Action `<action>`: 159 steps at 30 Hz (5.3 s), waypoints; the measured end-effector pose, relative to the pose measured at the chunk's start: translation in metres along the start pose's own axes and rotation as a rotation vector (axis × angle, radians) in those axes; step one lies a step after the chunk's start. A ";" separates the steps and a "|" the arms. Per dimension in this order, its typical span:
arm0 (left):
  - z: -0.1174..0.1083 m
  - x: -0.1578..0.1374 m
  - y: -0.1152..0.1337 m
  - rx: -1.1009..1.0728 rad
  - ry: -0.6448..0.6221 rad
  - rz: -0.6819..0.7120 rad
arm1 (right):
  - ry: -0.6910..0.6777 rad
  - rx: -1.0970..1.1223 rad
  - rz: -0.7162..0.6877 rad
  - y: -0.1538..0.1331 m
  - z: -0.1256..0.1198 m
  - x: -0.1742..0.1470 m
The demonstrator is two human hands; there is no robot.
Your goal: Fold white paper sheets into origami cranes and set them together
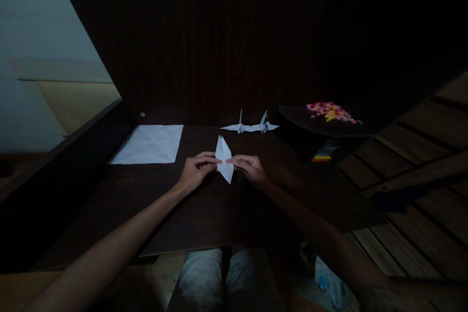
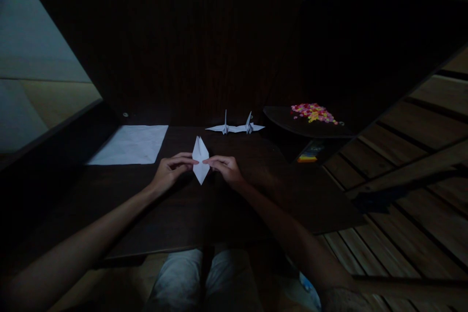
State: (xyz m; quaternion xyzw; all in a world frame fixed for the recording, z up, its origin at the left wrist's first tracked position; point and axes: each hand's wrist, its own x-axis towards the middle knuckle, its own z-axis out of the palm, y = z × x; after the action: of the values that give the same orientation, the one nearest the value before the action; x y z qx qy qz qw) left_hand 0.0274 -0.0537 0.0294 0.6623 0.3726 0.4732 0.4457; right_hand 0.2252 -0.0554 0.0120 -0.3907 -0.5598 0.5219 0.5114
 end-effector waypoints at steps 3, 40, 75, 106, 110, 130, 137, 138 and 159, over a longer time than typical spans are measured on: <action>0.001 0.000 0.001 -0.011 0.012 -0.008 | 0.011 -0.070 -0.024 0.000 0.003 -0.001; 0.001 0.001 -0.001 0.116 0.021 0.069 | -0.087 -0.030 -0.082 -0.003 0.006 -0.002; 0.007 0.003 -0.014 -0.165 0.028 -0.161 | -0.041 0.007 -0.053 0.005 0.007 -0.002; 0.004 0.002 -0.008 -0.177 -0.002 -0.137 | -0.011 0.245 0.056 0.004 0.001 0.004; 0.004 0.002 -0.009 -0.156 -0.005 -0.108 | -0.020 0.252 0.028 0.003 0.003 0.004; 0.009 0.001 -0.002 -0.130 -0.111 -0.237 | -0.009 -0.036 -0.026 0.003 0.004 0.000; 0.006 -0.001 -0.002 -0.133 -0.122 -0.240 | -0.042 0.026 -0.024 0.000 0.006 -0.001; 0.006 -0.002 -0.002 -0.139 -0.116 -0.234 | -0.040 0.032 -0.018 0.001 0.006 0.000; 0.005 -0.002 0.002 -0.136 -0.095 -0.176 | -0.255 -0.057 0.201 -0.005 0.008 -0.003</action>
State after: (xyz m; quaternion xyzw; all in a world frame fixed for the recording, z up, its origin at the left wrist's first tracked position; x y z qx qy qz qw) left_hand 0.0322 -0.0571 0.0297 0.6169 0.3749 0.4244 0.5465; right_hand 0.2184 -0.0610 0.0168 -0.3896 -0.5930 0.5996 0.3702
